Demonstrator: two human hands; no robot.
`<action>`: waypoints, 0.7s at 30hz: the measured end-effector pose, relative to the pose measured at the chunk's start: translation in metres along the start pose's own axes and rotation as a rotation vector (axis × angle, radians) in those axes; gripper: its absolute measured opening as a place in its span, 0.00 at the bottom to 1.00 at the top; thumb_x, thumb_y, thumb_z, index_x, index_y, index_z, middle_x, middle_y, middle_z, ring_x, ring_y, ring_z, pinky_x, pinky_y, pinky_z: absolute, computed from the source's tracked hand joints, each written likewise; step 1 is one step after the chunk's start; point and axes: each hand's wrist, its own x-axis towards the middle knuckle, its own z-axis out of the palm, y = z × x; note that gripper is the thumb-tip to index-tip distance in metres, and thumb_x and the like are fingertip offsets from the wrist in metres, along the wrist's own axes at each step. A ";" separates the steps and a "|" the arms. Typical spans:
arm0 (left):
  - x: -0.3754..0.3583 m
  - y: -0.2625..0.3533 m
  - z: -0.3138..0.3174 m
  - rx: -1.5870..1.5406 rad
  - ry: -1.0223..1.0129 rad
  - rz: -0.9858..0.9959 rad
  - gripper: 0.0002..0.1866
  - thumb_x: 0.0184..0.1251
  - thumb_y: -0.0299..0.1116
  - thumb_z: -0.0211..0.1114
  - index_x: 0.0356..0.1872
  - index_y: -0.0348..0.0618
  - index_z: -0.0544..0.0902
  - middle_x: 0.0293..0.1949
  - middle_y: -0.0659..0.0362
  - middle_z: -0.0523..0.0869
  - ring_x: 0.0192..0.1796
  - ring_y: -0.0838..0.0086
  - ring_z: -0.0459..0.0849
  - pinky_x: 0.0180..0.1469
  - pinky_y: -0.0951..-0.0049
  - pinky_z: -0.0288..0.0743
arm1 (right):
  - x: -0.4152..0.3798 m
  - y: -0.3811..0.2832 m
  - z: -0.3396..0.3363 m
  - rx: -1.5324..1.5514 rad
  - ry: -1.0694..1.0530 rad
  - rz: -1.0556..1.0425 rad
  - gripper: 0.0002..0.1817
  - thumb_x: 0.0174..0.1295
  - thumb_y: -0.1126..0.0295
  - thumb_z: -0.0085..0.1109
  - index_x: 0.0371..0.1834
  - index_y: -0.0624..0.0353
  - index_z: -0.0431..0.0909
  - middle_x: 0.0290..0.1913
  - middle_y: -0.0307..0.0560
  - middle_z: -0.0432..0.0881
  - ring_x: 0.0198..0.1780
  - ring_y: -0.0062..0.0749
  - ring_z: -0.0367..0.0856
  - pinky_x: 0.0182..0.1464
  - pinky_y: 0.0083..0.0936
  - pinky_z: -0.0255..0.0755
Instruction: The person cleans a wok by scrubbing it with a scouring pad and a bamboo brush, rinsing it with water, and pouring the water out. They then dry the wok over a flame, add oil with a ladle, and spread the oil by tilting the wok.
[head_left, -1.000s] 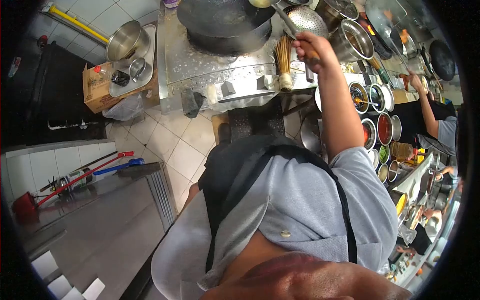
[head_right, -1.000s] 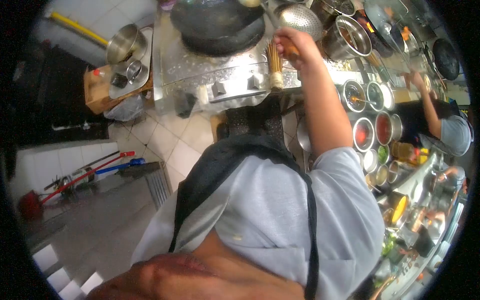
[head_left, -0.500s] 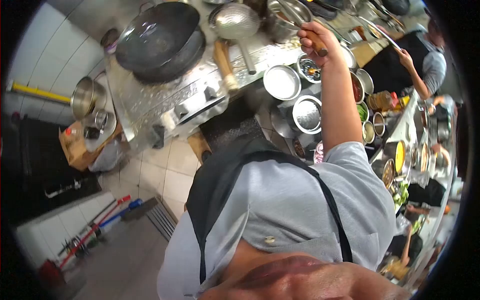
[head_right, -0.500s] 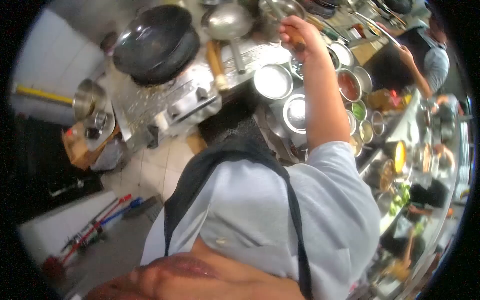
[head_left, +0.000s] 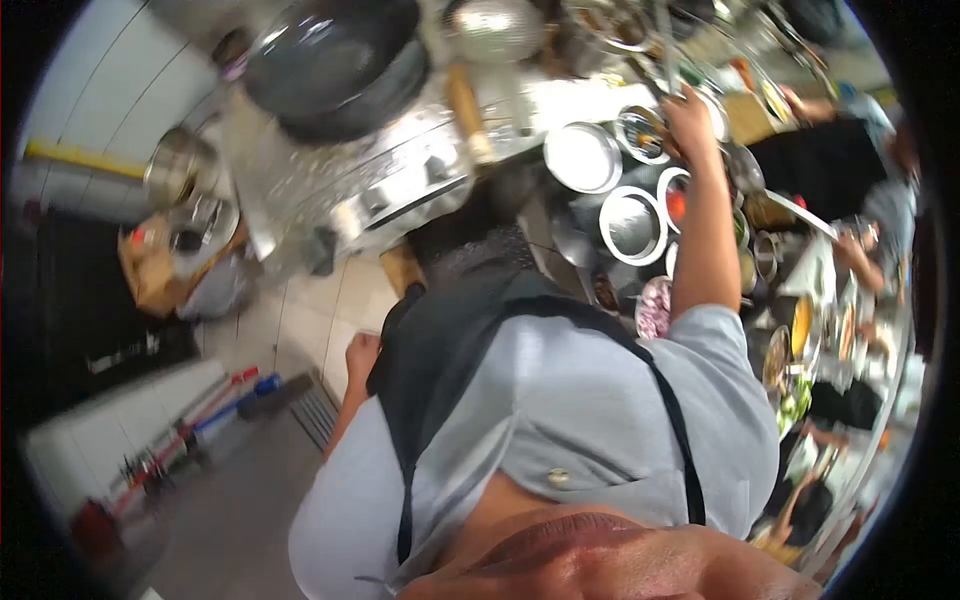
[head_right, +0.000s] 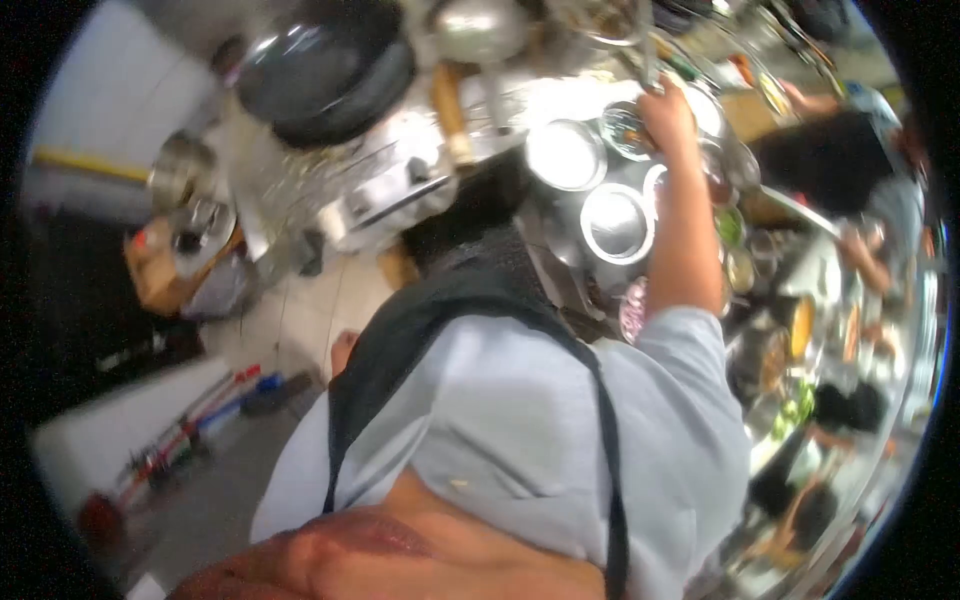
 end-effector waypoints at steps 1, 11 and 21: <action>0.005 0.016 -0.004 -0.047 0.068 0.026 0.13 0.66 0.37 0.60 0.35 0.34 0.81 0.30 0.47 0.84 0.36 0.62 0.84 0.40 0.66 0.75 | -0.008 -0.006 0.014 0.007 -0.051 -0.039 0.29 0.53 0.64 0.56 0.61 0.61 0.74 0.38 0.56 0.85 0.35 0.39 0.84 0.45 0.37 0.75; 0.038 0.218 -0.069 -0.657 -0.606 0.548 0.17 0.75 0.39 0.57 0.54 0.36 0.77 0.44 0.56 0.84 0.49 0.72 0.83 0.51 0.72 0.76 | -0.111 -0.127 0.089 0.606 -0.139 -0.014 0.25 0.60 0.71 0.55 0.63 0.57 0.72 0.24 0.38 0.74 0.19 0.20 0.71 0.18 0.18 0.65; 0.128 0.300 -0.142 -0.659 -0.015 0.479 0.19 0.69 0.42 0.64 0.53 0.42 0.72 0.31 0.62 0.77 0.26 0.79 0.75 0.28 0.78 0.71 | -0.236 -0.261 0.303 0.931 -0.165 -0.841 0.16 0.70 0.68 0.50 0.57 0.65 0.74 0.55 0.62 0.75 0.60 0.53 0.72 0.63 0.40 0.65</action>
